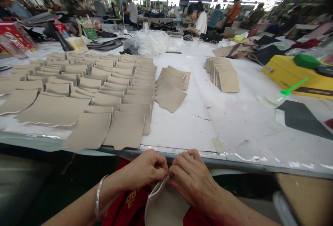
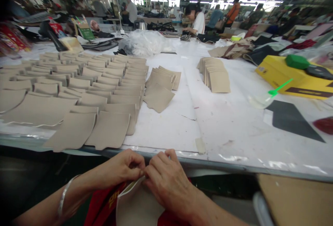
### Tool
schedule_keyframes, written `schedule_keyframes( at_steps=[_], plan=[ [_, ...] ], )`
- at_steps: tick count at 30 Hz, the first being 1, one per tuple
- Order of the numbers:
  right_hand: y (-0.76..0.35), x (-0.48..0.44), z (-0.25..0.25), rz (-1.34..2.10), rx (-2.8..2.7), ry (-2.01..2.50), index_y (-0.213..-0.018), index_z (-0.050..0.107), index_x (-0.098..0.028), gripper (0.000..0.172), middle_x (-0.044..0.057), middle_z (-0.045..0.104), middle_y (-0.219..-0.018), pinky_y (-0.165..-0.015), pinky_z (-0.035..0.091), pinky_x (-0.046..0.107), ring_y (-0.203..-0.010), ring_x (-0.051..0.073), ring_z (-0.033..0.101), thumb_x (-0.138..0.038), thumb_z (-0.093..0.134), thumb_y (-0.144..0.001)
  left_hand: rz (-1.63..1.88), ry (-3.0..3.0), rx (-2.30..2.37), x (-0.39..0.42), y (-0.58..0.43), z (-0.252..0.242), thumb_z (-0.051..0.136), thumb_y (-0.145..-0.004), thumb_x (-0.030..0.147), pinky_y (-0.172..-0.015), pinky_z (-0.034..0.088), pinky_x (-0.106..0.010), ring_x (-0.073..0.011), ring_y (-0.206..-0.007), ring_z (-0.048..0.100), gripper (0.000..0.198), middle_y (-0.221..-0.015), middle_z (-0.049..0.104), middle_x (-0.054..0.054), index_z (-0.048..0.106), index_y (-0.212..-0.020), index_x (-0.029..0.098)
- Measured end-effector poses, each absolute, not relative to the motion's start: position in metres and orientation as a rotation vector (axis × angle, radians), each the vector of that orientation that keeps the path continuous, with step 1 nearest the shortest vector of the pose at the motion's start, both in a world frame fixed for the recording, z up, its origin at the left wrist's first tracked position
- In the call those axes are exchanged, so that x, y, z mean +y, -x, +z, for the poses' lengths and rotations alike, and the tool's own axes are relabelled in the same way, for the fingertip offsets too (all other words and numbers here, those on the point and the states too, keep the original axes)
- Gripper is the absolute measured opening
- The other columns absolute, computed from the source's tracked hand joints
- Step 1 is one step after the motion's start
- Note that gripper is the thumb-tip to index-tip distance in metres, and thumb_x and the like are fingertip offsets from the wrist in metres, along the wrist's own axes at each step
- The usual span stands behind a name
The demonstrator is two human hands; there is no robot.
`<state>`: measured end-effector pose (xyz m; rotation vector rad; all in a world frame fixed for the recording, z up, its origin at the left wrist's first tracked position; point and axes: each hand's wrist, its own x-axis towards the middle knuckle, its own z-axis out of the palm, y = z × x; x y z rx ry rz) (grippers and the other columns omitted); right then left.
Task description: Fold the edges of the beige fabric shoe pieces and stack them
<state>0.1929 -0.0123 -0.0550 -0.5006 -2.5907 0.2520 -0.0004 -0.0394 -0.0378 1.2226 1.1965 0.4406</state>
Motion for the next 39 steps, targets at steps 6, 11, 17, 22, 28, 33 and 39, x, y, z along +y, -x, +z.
schedule_keyframes(
  at_steps=[6,11,17,22,28,33,39],
  plan=[
    [-0.197,-0.012,-0.058,0.260,-2.547,0.495,-0.077,0.055,-0.016,0.019,0.003,0.058,-0.074,-0.073,0.030,0.038,-0.074,0.020,0.048,-0.018,0.050,-0.096,0.443,-1.227,1.217,-0.039,-0.001,-0.040,0.051,-0.067,0.017,-0.047,0.024,-0.021,-0.0086,-0.052,0.037,0.011,-0.056,0.047,0.004,0.061,-0.067,0.014],
    [-0.198,-0.013,-0.057,0.320,-2.499,0.531,-0.083,0.057,-0.016,0.014,0.003,0.060,-0.077,-0.075,0.030,0.037,-0.076,0.020,0.050,-0.017,0.051,-0.096,0.450,-1.236,1.263,-0.039,0.000,-0.039,0.050,-0.069,0.019,-0.048,0.026,-0.021,-0.0086,-0.052,0.038,0.010,-0.056,0.048,0.004,0.059,-0.068,0.014],
    [-0.197,-0.014,-0.066,0.361,-2.595,0.507,-0.076,0.055,-0.018,0.016,0.001,0.056,-0.074,-0.072,0.030,0.036,-0.073,0.019,0.047,-0.018,0.053,-0.092,0.388,-1.339,1.282,-0.045,-0.008,-0.042,0.048,-0.065,0.017,-0.048,0.028,-0.021,-0.0095,-0.052,0.041,0.013,-0.056,0.051,0.004,0.060,-0.066,0.014],
    [-0.206,-0.016,-0.051,0.517,-2.785,0.562,-0.081,0.054,-0.019,0.010,0.001,0.058,-0.082,-0.075,0.031,0.035,-0.080,0.020,0.048,-0.018,0.061,-0.088,0.350,-1.509,1.377,-0.039,-0.007,-0.035,0.048,-0.061,0.014,-0.049,0.024,-0.022,-0.0095,-0.053,0.037,0.011,-0.052,0.048,0.005,0.057,-0.057,0.015],
    [-0.215,-0.023,-0.002,0.566,-2.851,0.511,-0.080,0.050,-0.021,0.023,0.000,0.060,-0.091,-0.079,0.034,0.036,-0.087,0.021,0.049,-0.019,0.073,-0.084,0.360,-1.583,1.364,-0.025,0.005,-0.019,0.049,-0.072,0.016,-0.052,0.026,-0.022,-0.0101,-0.056,0.040,0.015,-0.055,0.047,0.005,0.059,-0.062,0.015],
    [-0.214,-0.018,0.000,0.783,-2.718,0.540,-0.083,0.043,-0.022,0.021,0.000,0.058,-0.091,-0.083,0.036,0.035,-0.088,0.019,0.050,-0.008,0.056,-0.091,0.431,-1.539,1.193,-0.028,0.002,-0.015,0.050,-0.087,0.029,-0.058,0.035,-0.020,-0.0110,-0.064,0.046,0.027,-0.064,0.055,0.003,0.065,-0.070,0.013],
    [-0.216,0.003,-0.001,0.836,-2.589,0.728,-0.082,0.041,-0.022,0.020,-0.001,0.055,-0.086,-0.077,0.037,0.034,-0.081,0.019,0.049,-0.005,0.048,-0.092,0.818,-1.094,1.024,-0.058,0.007,-0.018,0.060,-0.089,0.043,-0.082,0.045,-0.026,-0.0180,-0.095,0.058,0.040,-0.109,0.065,-0.003,0.057,-0.124,0.024]
  ],
)
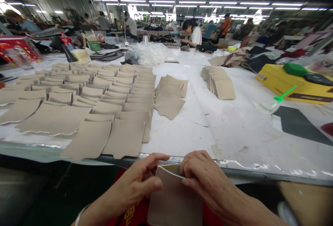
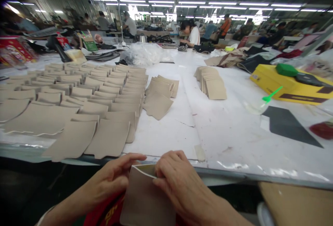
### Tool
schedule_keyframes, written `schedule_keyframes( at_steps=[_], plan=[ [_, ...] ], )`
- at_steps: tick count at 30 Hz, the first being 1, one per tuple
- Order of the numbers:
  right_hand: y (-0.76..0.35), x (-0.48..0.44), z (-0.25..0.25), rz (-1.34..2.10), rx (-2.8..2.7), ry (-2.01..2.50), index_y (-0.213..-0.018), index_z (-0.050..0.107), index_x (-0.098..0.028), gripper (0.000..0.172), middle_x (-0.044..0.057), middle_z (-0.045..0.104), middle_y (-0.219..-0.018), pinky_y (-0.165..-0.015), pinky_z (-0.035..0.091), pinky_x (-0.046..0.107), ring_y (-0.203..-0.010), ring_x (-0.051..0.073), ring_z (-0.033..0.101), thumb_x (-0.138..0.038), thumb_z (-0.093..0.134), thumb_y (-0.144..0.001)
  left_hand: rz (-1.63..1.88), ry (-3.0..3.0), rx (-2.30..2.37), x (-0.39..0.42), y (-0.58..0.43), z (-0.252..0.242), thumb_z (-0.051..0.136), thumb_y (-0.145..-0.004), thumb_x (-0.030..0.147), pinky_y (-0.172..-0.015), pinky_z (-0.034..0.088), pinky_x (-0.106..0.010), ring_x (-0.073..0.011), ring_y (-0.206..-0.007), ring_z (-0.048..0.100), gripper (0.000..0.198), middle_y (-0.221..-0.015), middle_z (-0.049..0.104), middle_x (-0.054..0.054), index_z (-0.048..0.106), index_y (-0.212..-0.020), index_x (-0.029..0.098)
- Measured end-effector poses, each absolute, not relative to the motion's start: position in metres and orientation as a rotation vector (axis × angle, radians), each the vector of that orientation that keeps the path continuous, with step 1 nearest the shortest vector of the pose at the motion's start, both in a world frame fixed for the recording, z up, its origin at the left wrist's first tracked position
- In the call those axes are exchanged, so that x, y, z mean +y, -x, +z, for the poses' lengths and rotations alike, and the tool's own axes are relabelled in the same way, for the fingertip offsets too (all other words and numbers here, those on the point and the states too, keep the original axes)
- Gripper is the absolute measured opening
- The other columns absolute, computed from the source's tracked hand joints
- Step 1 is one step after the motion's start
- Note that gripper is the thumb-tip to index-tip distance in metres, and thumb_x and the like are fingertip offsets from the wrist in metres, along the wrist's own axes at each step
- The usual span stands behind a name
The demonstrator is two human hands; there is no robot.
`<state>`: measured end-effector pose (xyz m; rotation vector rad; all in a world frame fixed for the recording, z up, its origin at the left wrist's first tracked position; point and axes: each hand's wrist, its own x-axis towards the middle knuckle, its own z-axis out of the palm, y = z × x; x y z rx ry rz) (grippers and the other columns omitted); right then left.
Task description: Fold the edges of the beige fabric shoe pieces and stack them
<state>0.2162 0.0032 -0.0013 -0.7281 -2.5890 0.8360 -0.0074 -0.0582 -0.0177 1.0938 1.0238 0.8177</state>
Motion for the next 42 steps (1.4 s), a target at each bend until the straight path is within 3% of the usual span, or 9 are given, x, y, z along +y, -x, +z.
schedule_keyframes(
  at_steps=[3,7,10,13,15,18,26,42],
  plan=[
    [-0.211,0.009,0.011,0.711,-2.589,0.720,-0.081,0.043,-0.022,0.020,-0.001,0.057,-0.082,-0.074,0.037,0.034,-0.078,0.019,0.049,-0.007,0.051,-0.092,0.916,-0.960,0.998,-0.069,-0.002,-0.019,0.072,-0.081,0.034,-0.084,0.044,-0.026,-0.0194,-0.100,0.057,0.043,-0.107,0.064,-0.002,0.058,-0.121,0.024],
    [-0.207,0.001,0.012,0.658,-2.690,0.697,-0.081,0.047,-0.022,0.020,-0.001,0.059,-0.081,-0.073,0.039,0.034,-0.076,0.019,0.052,-0.006,0.055,-0.090,0.888,-0.869,0.949,-0.079,-0.011,-0.031,0.071,-0.079,0.038,-0.072,0.042,-0.024,-0.0170,-0.083,0.056,0.036,-0.089,0.063,-0.002,0.064,-0.107,0.017],
    [-0.211,-0.009,-0.008,0.778,-2.753,0.705,-0.088,0.049,-0.021,0.020,0.000,0.061,-0.093,-0.081,0.040,0.035,-0.085,0.020,0.055,-0.002,0.056,-0.089,0.771,-1.009,1.095,-0.086,-0.011,-0.041,0.066,-0.082,0.035,-0.073,0.043,-0.025,-0.0192,-0.087,0.058,0.030,-0.095,0.066,-0.003,0.066,-0.107,0.018],
    [-0.215,-0.015,-0.029,0.910,-2.727,0.699,-0.096,0.050,-0.020,0.021,0.002,0.061,-0.107,-0.089,0.038,0.038,-0.098,0.021,0.055,0.000,0.052,-0.090,0.653,-1.208,1.378,-0.089,-0.008,-0.043,0.063,-0.083,0.024,-0.085,0.042,-0.027,-0.0206,-0.099,0.059,0.030,-0.109,0.068,-0.001,0.067,-0.113,0.024],
    [-0.217,-0.016,-0.037,0.970,-2.699,0.703,-0.098,0.051,-0.020,0.022,0.003,0.060,-0.111,-0.089,0.038,0.039,-0.101,0.021,0.054,0.000,0.051,-0.091,0.580,-1.299,1.461,-0.087,-0.006,-0.041,0.063,-0.083,0.022,-0.085,0.041,-0.026,-0.0194,-0.097,0.061,0.026,-0.106,0.070,0.001,0.071,-0.107,0.026],
    [-0.218,-0.016,-0.040,1.027,-2.704,0.729,-0.099,0.052,-0.020,0.021,0.002,0.061,-0.106,-0.088,0.039,0.039,-0.097,0.021,0.053,-0.001,0.052,-0.091,0.483,-1.374,1.455,-0.083,-0.006,-0.038,0.061,-0.084,0.023,-0.075,0.040,-0.024,-0.0176,-0.086,0.062,0.018,-0.092,0.072,0.002,0.074,-0.095,0.025],
    [-0.220,-0.014,-0.042,1.126,-2.700,0.760,-0.088,0.050,-0.020,0.013,0.002,0.058,-0.094,-0.083,0.043,0.036,-0.089,0.020,0.050,-0.008,0.050,-0.094,0.420,-1.479,1.456,-0.082,-0.009,-0.042,0.057,-0.085,0.020,-0.070,0.037,-0.023,-0.0159,-0.081,0.060,0.015,-0.084,0.069,0.001,0.071,-0.082,0.021],
    [-0.222,-0.012,-0.048,1.243,-2.621,0.750,-0.080,0.041,-0.021,0.020,0.002,0.052,-0.085,-0.071,0.041,0.032,-0.081,0.019,0.045,-0.009,0.048,-0.094,0.371,-1.633,1.368,-0.074,-0.015,-0.037,0.052,-0.087,0.011,-0.071,0.034,-0.025,-0.0140,-0.082,0.055,0.023,-0.080,0.064,0.003,0.071,-0.082,0.023]
  ],
)
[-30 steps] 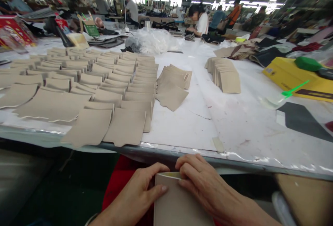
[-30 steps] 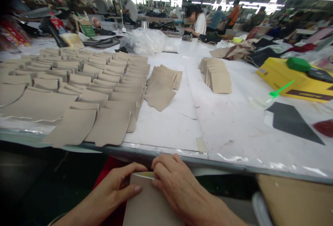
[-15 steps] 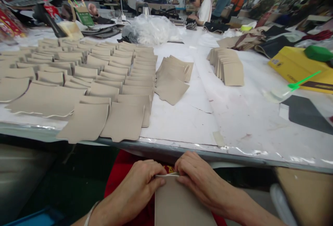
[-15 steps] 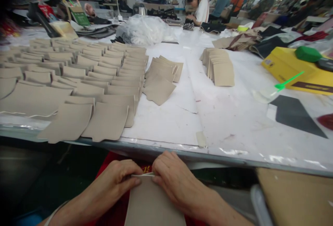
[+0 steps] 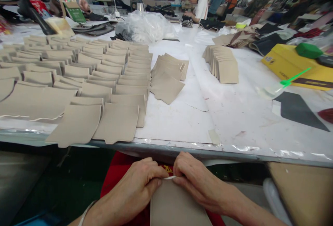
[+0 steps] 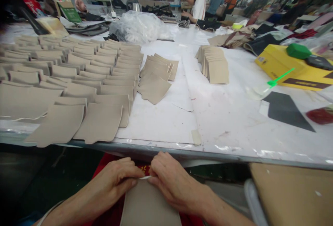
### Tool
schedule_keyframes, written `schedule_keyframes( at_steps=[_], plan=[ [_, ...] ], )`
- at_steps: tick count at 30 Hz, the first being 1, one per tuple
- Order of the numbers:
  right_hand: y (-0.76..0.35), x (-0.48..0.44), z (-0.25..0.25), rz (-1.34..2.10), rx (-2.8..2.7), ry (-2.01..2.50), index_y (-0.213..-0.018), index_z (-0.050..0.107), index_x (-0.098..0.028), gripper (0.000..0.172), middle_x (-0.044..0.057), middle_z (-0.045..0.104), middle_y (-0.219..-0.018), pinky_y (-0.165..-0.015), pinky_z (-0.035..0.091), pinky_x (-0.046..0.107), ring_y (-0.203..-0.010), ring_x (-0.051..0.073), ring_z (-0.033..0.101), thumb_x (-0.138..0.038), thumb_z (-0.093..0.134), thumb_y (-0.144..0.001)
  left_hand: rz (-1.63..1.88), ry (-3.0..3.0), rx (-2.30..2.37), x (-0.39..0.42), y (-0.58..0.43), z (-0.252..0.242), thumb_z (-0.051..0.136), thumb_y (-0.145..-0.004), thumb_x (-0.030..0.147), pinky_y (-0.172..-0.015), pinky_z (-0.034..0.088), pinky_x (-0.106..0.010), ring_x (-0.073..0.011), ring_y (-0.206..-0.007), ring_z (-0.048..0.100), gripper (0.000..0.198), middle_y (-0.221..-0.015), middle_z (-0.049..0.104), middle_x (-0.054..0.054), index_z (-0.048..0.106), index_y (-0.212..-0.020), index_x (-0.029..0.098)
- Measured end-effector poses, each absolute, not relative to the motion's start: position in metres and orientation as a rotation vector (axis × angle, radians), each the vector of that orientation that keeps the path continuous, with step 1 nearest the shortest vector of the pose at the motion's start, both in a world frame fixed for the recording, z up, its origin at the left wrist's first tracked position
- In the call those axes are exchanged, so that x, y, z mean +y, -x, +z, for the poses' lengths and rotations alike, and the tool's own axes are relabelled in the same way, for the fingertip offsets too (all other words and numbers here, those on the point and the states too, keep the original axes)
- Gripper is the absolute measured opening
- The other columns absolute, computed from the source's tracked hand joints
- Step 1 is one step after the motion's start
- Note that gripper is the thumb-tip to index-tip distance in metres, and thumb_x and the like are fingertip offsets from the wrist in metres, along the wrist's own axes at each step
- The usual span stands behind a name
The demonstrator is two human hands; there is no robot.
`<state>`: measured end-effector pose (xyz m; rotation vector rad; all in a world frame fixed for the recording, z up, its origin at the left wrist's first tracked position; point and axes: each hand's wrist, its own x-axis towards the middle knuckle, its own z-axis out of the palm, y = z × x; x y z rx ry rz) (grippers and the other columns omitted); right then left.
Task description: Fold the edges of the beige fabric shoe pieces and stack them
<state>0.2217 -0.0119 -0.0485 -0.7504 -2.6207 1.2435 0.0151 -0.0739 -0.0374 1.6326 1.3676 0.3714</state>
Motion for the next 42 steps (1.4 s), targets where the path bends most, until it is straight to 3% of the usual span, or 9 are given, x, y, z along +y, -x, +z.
schedule_keyframes(
  at_steps=[6,15,22,33,36,39,42],
  plan=[
    [-0.222,-0.013,-0.051,1.260,-2.577,0.680,-0.078,0.042,-0.020,0.020,0.002,0.052,-0.082,-0.073,0.039,0.034,-0.080,0.019,0.045,-0.010,0.050,-0.094,0.407,-1.625,1.385,-0.071,-0.025,-0.042,0.061,-0.086,0.013,-0.071,0.035,-0.025,-0.0145,-0.084,0.053,0.015,-0.080,0.062,0.003,0.064,-0.072,0.018],
    [-0.236,-0.010,-0.050,1.421,-2.476,0.781,-0.095,0.055,-0.019,0.017,0.001,0.058,-0.094,-0.080,0.038,0.031,-0.088,0.018,0.050,-0.009,0.066,-0.086,0.456,-1.610,1.251,-0.072,-0.028,-0.042,0.054,-0.093,0.014,-0.073,0.035,-0.024,-0.0130,-0.086,0.053,0.021,-0.083,0.062,0.005,0.070,-0.086,0.026],
    [-0.239,-0.001,-0.052,1.311,-2.519,0.686,-0.088,0.063,-0.018,0.004,0.000,0.063,-0.084,-0.076,0.036,0.029,-0.082,0.016,0.052,-0.018,0.066,-0.090,0.420,-1.634,1.272,-0.069,-0.027,-0.043,0.054,-0.091,0.012,-0.071,0.033,-0.025,-0.0139,-0.083,0.051,0.019,-0.079,0.059,0.004,0.068,-0.086,0.023],
    [-0.257,0.007,-0.050,1.316,-2.514,0.777,-0.082,0.067,-0.017,0.012,0.000,0.066,-0.078,-0.070,0.036,0.026,-0.077,0.015,0.055,-0.026,0.067,-0.091,0.422,-1.575,1.301,-0.071,-0.016,-0.043,0.054,-0.093,0.019,-0.070,0.035,-0.024,-0.0126,-0.082,0.055,0.018,-0.080,0.061,0.004,0.068,-0.083,0.024],
    [-0.257,0.006,-0.052,1.294,-2.532,0.769,-0.079,0.065,-0.017,0.023,0.001,0.064,-0.076,-0.068,0.036,0.026,-0.075,0.015,0.055,-0.032,0.060,-0.095,0.344,-1.699,1.359,-0.068,-0.023,-0.042,0.058,-0.090,0.017,-0.070,0.034,-0.026,-0.0155,-0.084,0.054,0.014,-0.079,0.061,0.003,0.067,-0.080,0.021],
    [-0.255,0.003,-0.053,1.249,-2.536,0.742,-0.079,0.064,-0.017,0.036,0.002,0.064,-0.075,-0.066,0.036,0.027,-0.073,0.016,0.055,-0.041,0.048,-0.100,0.342,-1.808,1.321,-0.065,-0.035,-0.045,0.062,-0.089,0.020,-0.072,0.035,-0.027,-0.0181,-0.088,0.054,0.005,-0.087,0.064,0.001,0.067,-0.090,0.022],
    [-0.254,0.000,-0.052,1.183,-2.529,0.745,-0.076,0.062,-0.018,0.043,0.002,0.062,-0.071,-0.064,0.036,0.027,-0.070,0.016,0.054,-0.047,0.042,-0.101,0.428,-1.858,1.299,-0.064,-0.049,-0.049,0.056,-0.093,0.020,-0.070,0.036,-0.027,-0.0159,-0.081,0.055,0.013,-0.083,0.065,0.001,0.066,-0.083,0.020]
  ],
)
